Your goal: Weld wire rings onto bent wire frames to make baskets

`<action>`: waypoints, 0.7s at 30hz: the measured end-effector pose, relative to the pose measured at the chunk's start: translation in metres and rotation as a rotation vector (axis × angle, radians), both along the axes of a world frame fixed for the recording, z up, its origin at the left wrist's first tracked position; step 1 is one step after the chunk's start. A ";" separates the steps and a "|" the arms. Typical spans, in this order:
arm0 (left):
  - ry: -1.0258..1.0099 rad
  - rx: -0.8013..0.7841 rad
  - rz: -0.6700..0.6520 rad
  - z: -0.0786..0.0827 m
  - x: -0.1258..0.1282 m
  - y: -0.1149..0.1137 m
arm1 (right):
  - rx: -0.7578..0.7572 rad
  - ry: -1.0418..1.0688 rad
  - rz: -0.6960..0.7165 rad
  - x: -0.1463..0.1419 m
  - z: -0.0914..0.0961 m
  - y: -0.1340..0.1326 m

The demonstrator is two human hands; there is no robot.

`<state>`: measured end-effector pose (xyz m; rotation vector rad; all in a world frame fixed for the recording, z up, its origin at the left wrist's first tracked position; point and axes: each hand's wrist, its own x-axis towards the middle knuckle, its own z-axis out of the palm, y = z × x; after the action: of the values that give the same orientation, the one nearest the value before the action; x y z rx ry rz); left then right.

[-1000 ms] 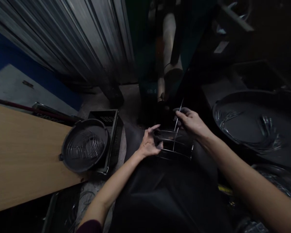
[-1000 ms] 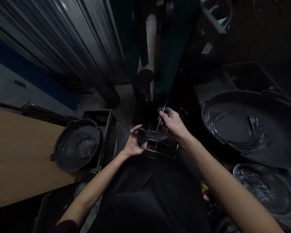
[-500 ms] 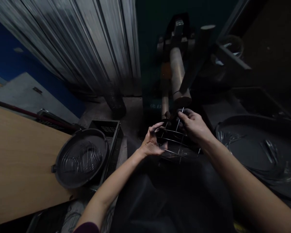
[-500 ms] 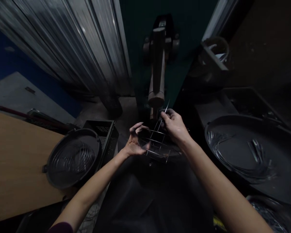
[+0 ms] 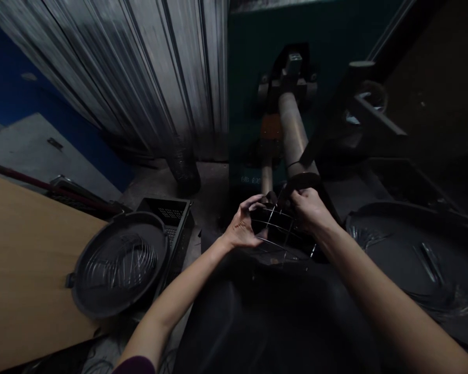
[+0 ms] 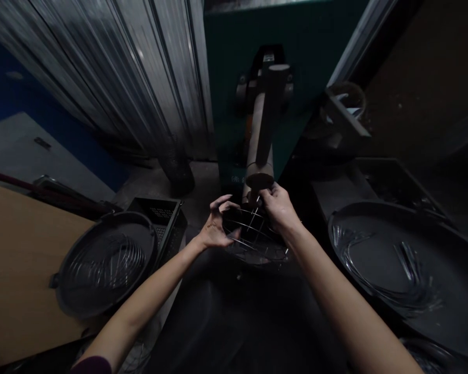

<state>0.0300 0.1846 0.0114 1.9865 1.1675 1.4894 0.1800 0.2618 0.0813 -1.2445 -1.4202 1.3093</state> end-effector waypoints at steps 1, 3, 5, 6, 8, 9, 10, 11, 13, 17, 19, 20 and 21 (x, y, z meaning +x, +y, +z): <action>0.007 -0.014 0.003 -0.001 -0.001 0.003 | 0.010 0.002 0.004 -0.001 0.001 0.001; 0.013 -0.033 0.001 -0.002 -0.003 0.009 | 0.017 0.035 -0.005 -0.003 0.002 0.004; 0.004 -0.028 -0.015 -0.004 -0.006 0.014 | 0.014 0.082 -0.027 -0.005 -0.001 0.008; -0.005 -0.018 -0.028 -0.004 -0.007 0.017 | 0.013 0.092 -0.038 -0.006 -0.003 0.009; -0.016 0.000 -0.052 -0.004 -0.008 0.020 | 0.015 0.088 -0.054 -0.006 -0.009 0.013; -0.015 0.007 -0.055 -0.002 -0.009 0.020 | 0.016 0.083 -0.055 -0.006 -0.011 0.014; -0.010 0.007 -0.052 -0.001 -0.009 0.021 | 0.016 0.083 -0.053 -0.006 -0.014 0.015; -0.002 0.003 -0.048 0.001 -0.010 0.021 | 0.015 0.092 -0.048 -0.005 -0.016 0.017; 0.013 -0.018 -0.046 0.005 -0.011 0.020 | 0.004 0.116 -0.035 -0.004 -0.020 0.021; -0.004 -0.062 -0.103 0.009 -0.012 0.019 | -0.016 0.174 -0.046 -0.008 -0.023 0.024; -0.003 -0.075 -0.113 0.013 -0.012 0.019 | -0.023 0.203 -0.057 -0.014 -0.022 0.021; 0.018 -0.083 -0.104 0.016 -0.012 0.020 | -0.029 0.208 -0.056 -0.016 -0.020 0.019; 0.063 -0.091 -0.086 0.020 -0.012 0.021 | -0.040 0.204 -0.043 -0.017 -0.018 0.019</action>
<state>0.0177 0.2055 0.0312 2.0090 1.1394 1.3173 0.1630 0.2808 0.0637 -1.1254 -1.2229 1.3988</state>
